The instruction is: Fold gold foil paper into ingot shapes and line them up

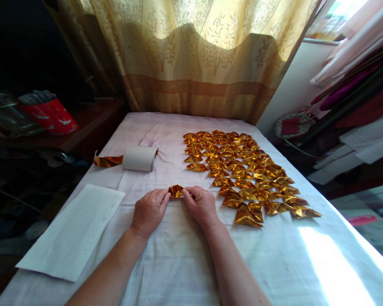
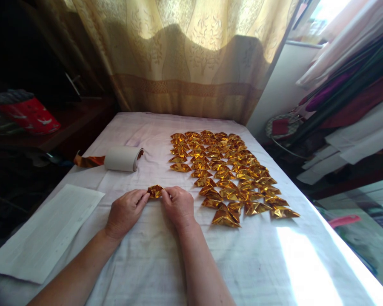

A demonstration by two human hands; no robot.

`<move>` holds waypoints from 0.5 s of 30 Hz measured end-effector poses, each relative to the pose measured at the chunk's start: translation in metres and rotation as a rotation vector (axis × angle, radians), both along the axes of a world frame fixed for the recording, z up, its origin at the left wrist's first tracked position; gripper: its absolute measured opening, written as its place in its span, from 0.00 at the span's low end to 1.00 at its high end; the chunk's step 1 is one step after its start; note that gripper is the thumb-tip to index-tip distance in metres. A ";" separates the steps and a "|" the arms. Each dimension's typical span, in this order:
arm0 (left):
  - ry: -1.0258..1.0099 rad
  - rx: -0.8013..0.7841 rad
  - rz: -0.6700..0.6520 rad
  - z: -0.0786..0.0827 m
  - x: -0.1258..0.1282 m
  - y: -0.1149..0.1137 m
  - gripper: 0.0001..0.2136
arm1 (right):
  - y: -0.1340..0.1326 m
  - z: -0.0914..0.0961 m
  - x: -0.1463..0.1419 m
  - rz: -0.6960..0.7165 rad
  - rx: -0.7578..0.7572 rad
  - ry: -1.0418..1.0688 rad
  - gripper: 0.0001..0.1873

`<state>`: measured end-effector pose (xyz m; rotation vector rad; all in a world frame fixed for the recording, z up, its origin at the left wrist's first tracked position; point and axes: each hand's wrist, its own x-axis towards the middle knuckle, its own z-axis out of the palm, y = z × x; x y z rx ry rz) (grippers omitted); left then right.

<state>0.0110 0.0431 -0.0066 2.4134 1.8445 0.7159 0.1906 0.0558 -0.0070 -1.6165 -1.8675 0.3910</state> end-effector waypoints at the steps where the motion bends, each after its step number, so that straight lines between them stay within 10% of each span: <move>1: -0.012 -0.003 0.001 0.000 0.000 0.000 0.13 | 0.000 0.000 0.001 -0.008 -0.004 0.000 0.11; 15: -0.078 -0.002 0.005 -0.001 0.000 0.002 0.13 | 0.001 0.010 0.006 -0.083 0.130 -0.079 0.05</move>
